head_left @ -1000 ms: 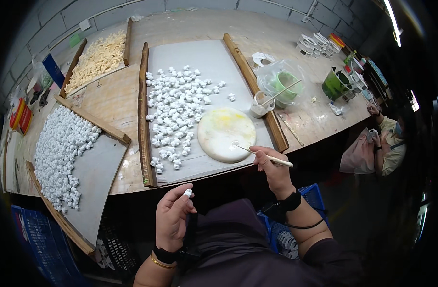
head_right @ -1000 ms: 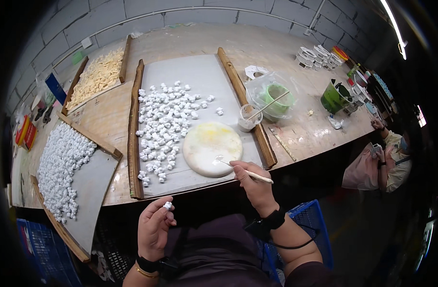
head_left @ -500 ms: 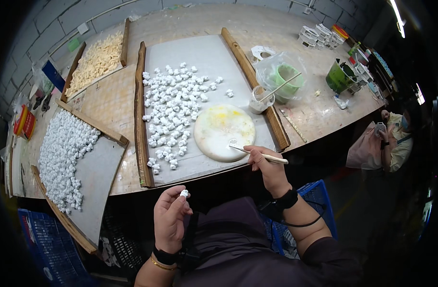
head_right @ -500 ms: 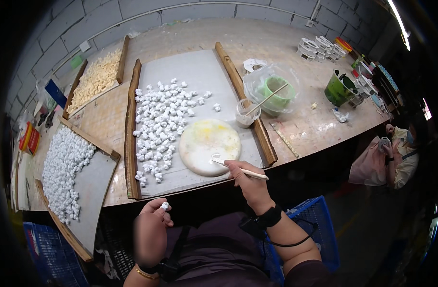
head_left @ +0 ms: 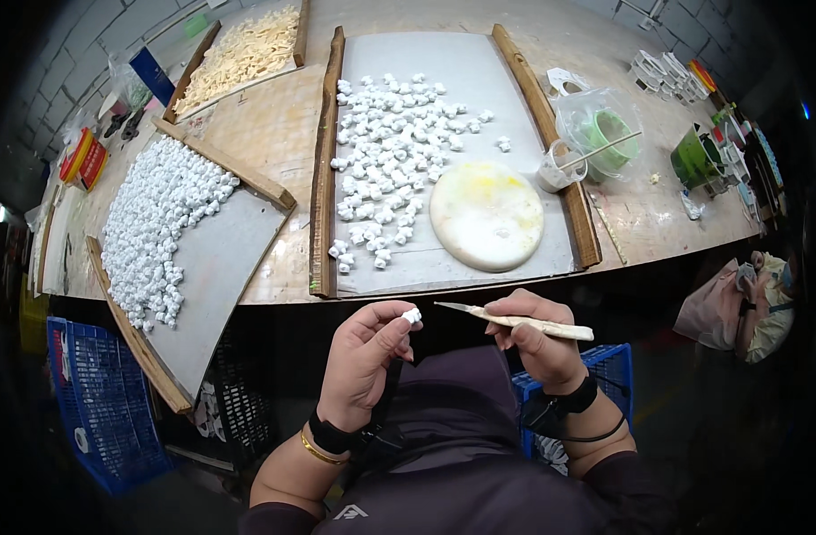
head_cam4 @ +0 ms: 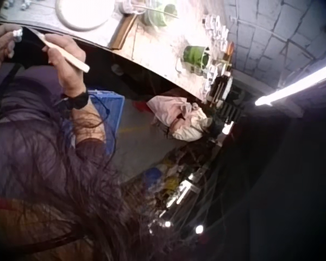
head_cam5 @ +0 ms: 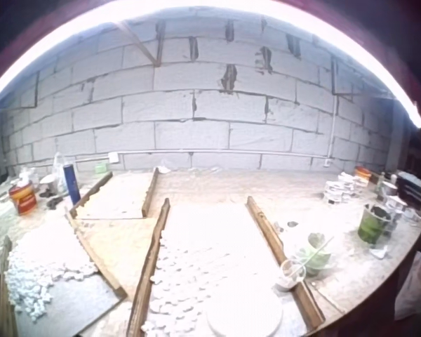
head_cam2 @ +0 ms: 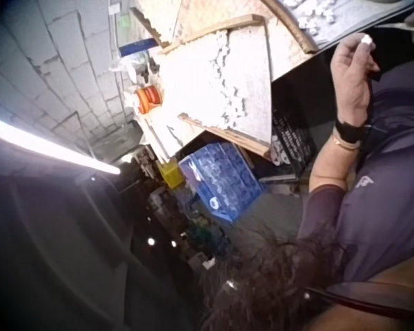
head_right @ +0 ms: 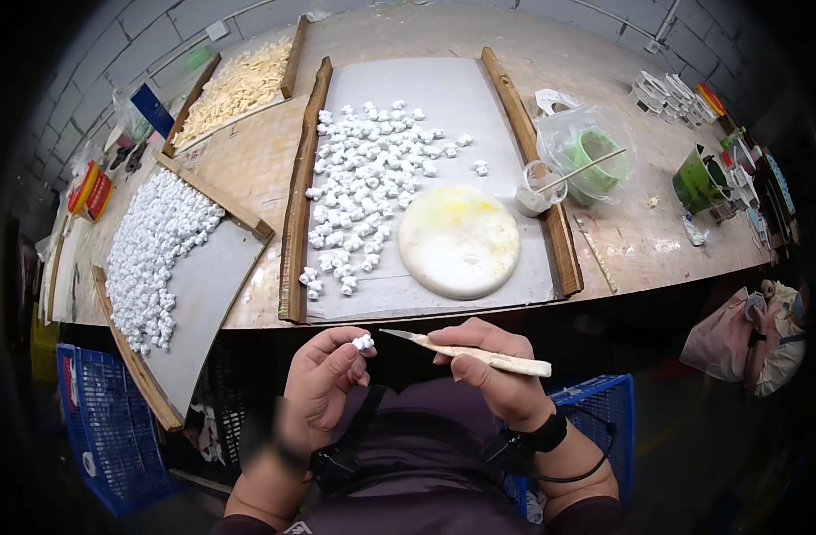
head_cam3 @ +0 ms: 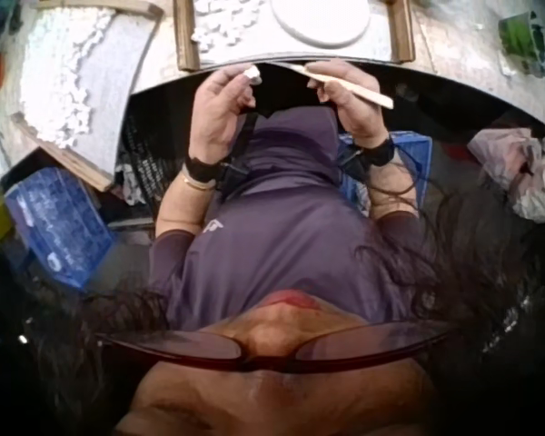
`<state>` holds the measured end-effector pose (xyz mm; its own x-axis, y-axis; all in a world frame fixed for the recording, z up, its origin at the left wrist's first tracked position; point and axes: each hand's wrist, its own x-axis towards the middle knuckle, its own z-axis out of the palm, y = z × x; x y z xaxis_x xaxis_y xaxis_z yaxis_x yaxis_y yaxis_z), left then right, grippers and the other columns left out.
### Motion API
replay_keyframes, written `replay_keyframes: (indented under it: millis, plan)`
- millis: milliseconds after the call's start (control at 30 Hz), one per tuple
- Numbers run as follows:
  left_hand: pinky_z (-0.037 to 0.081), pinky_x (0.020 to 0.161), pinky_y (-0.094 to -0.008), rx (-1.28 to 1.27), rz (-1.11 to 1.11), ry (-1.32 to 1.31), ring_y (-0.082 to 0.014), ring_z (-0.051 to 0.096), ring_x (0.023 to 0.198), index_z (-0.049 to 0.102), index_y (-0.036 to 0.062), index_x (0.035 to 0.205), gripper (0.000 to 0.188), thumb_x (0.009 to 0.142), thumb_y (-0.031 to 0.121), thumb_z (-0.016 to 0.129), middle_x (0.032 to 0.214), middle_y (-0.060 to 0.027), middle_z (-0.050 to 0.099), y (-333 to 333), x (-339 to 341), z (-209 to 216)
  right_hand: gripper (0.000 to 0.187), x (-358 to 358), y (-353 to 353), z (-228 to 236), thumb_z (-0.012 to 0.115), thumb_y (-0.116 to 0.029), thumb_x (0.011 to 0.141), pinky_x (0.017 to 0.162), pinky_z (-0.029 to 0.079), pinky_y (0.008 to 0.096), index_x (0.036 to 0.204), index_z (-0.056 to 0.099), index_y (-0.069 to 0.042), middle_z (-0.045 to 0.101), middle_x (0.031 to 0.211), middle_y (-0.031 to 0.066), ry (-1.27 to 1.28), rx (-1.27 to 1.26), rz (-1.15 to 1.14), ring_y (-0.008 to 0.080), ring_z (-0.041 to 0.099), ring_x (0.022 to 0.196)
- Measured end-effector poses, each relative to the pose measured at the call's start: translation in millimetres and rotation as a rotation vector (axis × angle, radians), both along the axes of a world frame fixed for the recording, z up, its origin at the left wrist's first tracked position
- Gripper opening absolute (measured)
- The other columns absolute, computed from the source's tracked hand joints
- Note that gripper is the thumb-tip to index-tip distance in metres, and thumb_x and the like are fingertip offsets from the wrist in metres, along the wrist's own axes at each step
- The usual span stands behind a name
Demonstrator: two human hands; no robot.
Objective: Cleaning and deburring small white plastic molded parts using a handheld tool.
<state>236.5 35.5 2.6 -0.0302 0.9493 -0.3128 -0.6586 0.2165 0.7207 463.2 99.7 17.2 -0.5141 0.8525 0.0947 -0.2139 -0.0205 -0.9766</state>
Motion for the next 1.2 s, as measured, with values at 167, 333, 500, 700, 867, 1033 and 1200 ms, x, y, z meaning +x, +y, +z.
replay_keyframes:
  millis: [167, 333, 500, 700, 867, 1033, 1200]
  plan:
    - [0.05, 0.065, -0.0221, 0.015, -0.009, 0.011, -0.0076, 0.058, 0.071, 0.062, -0.0019, 0.108, 0.021, 0.089, 0.008, 0.065, 0.092, -0.0084, 0.065, -2.4, -0.9, 4.0, 0.032, -6.3, 0.8, 10.1, 0.066, -0.016, 0.086, 0.072, 0.046, 0.0267, 0.112, 0.064, 0.003, 0.065, 0.092, 0.0111, -0.132, 0.207, 0.087, 0.0165, 0.059, 0.08]
    - [0.05, 0.064, -0.022, 0.04, -0.01, 0.003, -0.0083, 0.058, 0.071, 0.062, -0.0024, 0.108, 0.021, 0.089, 0.007, 0.064, 0.092, -0.0088, 0.066, -3.0, -0.7, 6.3, 0.033, -9.2, 1.1, 14.1, 0.067, -0.014, 0.084, 0.074, 0.047, 0.0276, 0.112, 0.064, 0.002, 0.065, 0.092, 0.0113, -0.181, 0.292, 0.096, 0.0178, 0.06, 0.081]
    - [0.051, 0.063, -0.0237, 0.028, -0.011, 0.016, -0.0085, 0.056, 0.068, 0.06, -0.0032, 0.107, 0.022, 0.09, 0.01, 0.064, 0.09, -0.0102, 0.065, -3.5, 0.3, 8.6, 0.032, -9.6, 1.9, 11.0, 0.067, -0.012, 0.084, 0.074, 0.047, 0.028, 0.112, 0.065, 0.002, 0.066, 0.095, 0.0125, -0.17, 0.327, 0.09, 0.0189, 0.06, 0.081]
    - [0.05, 0.062, -0.0237, 0.01, -0.003, -0.001, -0.0081, 0.055, 0.067, 0.06, -0.0031, 0.107, 0.022, 0.091, 0.01, 0.063, 0.09, -0.0104, 0.064, -5.2, -0.4, 8.8, 0.032, -10.3, 1.1, 8.6, 0.067, -0.01, 0.082, 0.074, 0.048, 0.0288, 0.112, 0.065, 0.003, 0.067, 0.097, 0.0132, -0.165, 0.344, 0.092, 0.0206, 0.061, 0.082]
    - [0.05, 0.061, -0.0237, -0.012, 0.002, -0.025, -0.0082, 0.054, 0.066, 0.06, -0.0035, 0.107, 0.021, 0.091, 0.01, 0.063, 0.09, -0.011, 0.064, -5.3, -0.7, 10.3, 0.032, -8.0, 1.3, 7.1, 0.067, -0.01, 0.082, 0.074, 0.048, 0.0303, 0.111, 0.064, 0.003, 0.068, 0.099, 0.0142, -0.179, 0.377, 0.089, 0.0223, 0.062, 0.082]
    - [0.05, 0.061, -0.0231, 0.001, 0.008, -0.043, -0.0081, 0.055, 0.066, 0.06, -0.0031, 0.107, 0.021, 0.09, 0.009, 0.063, 0.09, -0.0109, 0.065, -5.1, -0.8, 7.8, 0.032, -8.1, -2.1, 8.1, 0.068, -0.016, 0.081, 0.076, 0.047, 0.0295, 0.107, 0.066, 0.003, 0.066, 0.093, 0.0139, -0.202, 0.342, 0.055, 0.0196, 0.061, 0.083]
    - [0.05, 0.062, -0.0215, 0.029, 0.005, -0.034, -0.0086, 0.059, 0.07, 0.062, -0.0025, 0.107, 0.022, 0.088, 0.007, 0.066, 0.092, -0.0097, 0.067, -4.7, -1.0, 6.6, 0.032, -10.9, -2.8, 9.1, 0.068, -0.014, 0.08, 0.075, 0.048, 0.0303, 0.107, 0.066, 0.003, 0.066, 0.095, 0.0143, -0.186, 0.355, 0.053, 0.0208, 0.061, 0.083]
